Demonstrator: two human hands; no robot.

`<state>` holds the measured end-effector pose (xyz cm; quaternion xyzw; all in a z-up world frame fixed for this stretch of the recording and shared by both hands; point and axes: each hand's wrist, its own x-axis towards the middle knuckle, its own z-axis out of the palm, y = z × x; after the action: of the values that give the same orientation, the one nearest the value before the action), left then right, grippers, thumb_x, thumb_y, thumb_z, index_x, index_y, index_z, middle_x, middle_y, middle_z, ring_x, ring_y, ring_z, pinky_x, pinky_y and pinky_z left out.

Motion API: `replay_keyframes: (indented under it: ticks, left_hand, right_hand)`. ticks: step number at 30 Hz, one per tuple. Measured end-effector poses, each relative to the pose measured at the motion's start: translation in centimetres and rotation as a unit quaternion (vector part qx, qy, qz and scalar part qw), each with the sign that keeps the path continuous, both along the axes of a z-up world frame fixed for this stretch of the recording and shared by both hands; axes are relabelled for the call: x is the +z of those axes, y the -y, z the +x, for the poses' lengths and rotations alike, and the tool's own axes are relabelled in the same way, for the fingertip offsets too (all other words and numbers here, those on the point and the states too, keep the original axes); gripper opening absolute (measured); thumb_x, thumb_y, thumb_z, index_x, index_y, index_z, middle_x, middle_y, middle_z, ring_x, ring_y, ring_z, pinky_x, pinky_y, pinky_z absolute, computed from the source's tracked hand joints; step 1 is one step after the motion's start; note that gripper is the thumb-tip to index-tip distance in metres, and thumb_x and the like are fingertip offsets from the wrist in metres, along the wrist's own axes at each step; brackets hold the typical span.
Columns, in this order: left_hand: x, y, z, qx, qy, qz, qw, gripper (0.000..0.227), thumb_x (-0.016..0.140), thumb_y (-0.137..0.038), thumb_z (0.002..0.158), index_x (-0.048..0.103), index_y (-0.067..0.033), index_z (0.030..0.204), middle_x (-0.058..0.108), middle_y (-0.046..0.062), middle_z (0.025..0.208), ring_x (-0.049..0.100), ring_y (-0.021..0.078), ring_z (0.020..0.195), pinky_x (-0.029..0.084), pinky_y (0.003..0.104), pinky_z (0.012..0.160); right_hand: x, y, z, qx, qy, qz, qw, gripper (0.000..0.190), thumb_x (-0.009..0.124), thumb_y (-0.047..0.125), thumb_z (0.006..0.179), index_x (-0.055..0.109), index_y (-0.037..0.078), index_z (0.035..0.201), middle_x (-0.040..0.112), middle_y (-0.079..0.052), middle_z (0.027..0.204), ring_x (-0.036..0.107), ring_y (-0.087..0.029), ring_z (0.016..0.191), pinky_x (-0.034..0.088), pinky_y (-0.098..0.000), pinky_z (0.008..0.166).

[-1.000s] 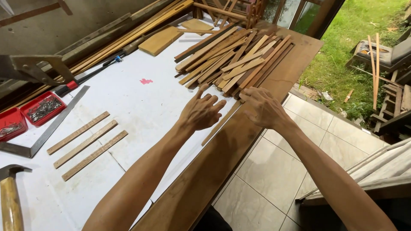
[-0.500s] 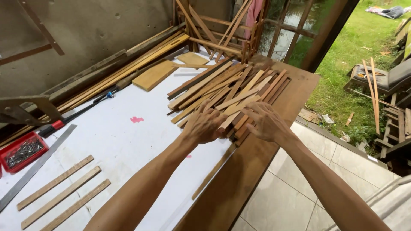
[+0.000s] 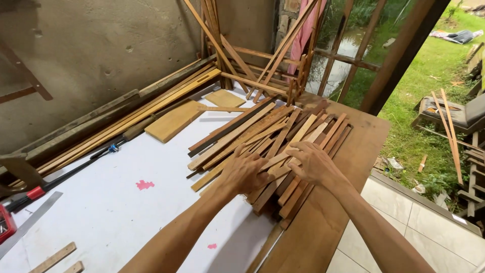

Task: The person selects thin wooden strips from a pile on the workbench and arranges them into a rectangular frame on the table, aligning each piece by hand. They then take nails from a red tray and hammer the nails into the frame joints to fasten the strips together.

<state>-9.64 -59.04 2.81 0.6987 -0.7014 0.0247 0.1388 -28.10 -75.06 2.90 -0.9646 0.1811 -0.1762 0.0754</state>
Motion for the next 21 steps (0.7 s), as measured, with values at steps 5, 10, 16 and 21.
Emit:
replay_keyframes:
  ticks: [5, 10, 16, 21]
  left_hand:
    - [-4.6, 3.9, 2.5, -0.017, 0.015, -0.083, 0.996, 0.034, 0.066, -0.036, 0.092, 0.074, -0.019, 0.12, 0.064, 0.005, 0.07, 0.054, 0.018, 0.067, 0.037, 0.045, 0.098]
    - [-2.7, 4.4, 2.5, 0.024, 0.008, 0.034, 0.999, 0.03, 0.069, -0.043, 0.093, 0.078, -0.0155, 0.092, 0.064, 0.004, 0.075, 0.053, 0.0161, 0.07, 0.037, 0.041, 0.098]
    - [-5.9, 5.1, 3.8, 0.03, -0.057, 0.044, 0.997, 0.024, 0.07, -0.04, 0.091, 0.077, -0.0169, 0.086, 0.066, 0.002, 0.074, 0.055, 0.0152, 0.064, 0.039, 0.042, 0.094]
    - [-4.6, 4.2, 3.4, 0.011, -0.018, -0.005, 1.0, 0.029, 0.064, -0.033, 0.097, 0.075, -0.0149, 0.077, 0.066, 0.002, 0.071, 0.055, 0.0145, 0.06, 0.035, 0.046, 0.108]
  right_hand:
    - [-2.4, 3.4, 1.8, -0.017, -0.026, 0.005, 0.999, 0.037, 0.065, 0.024, 0.087, 0.071, 0.009, 0.121, 0.058, -0.011, 0.139, 0.052, -0.029, 0.131, 0.041, -0.0439, 0.111]
    - [-2.6, 4.6, 2.8, -0.061, -0.077, 0.063, 0.993, 0.035, 0.061, 0.025, 0.09, 0.072, 0.014, 0.122, 0.061, -0.004, 0.138, 0.056, -0.023, 0.128, 0.047, -0.0399, 0.108]
    - [-3.0, 5.0, 4.1, -0.087, -0.125, 0.059, 0.987, 0.032, 0.062, 0.022, 0.092, 0.072, 0.018, 0.123, 0.064, -0.003, 0.131, 0.057, -0.021, 0.121, 0.045, -0.0389, 0.108]
    - [-1.8, 3.0, 3.7, -0.098, -0.073, -0.001, 0.992, 0.027, 0.064, 0.025, 0.095, 0.074, 0.016, 0.118, 0.068, -0.002, 0.116, 0.061, -0.021, 0.111, 0.048, -0.0378, 0.106]
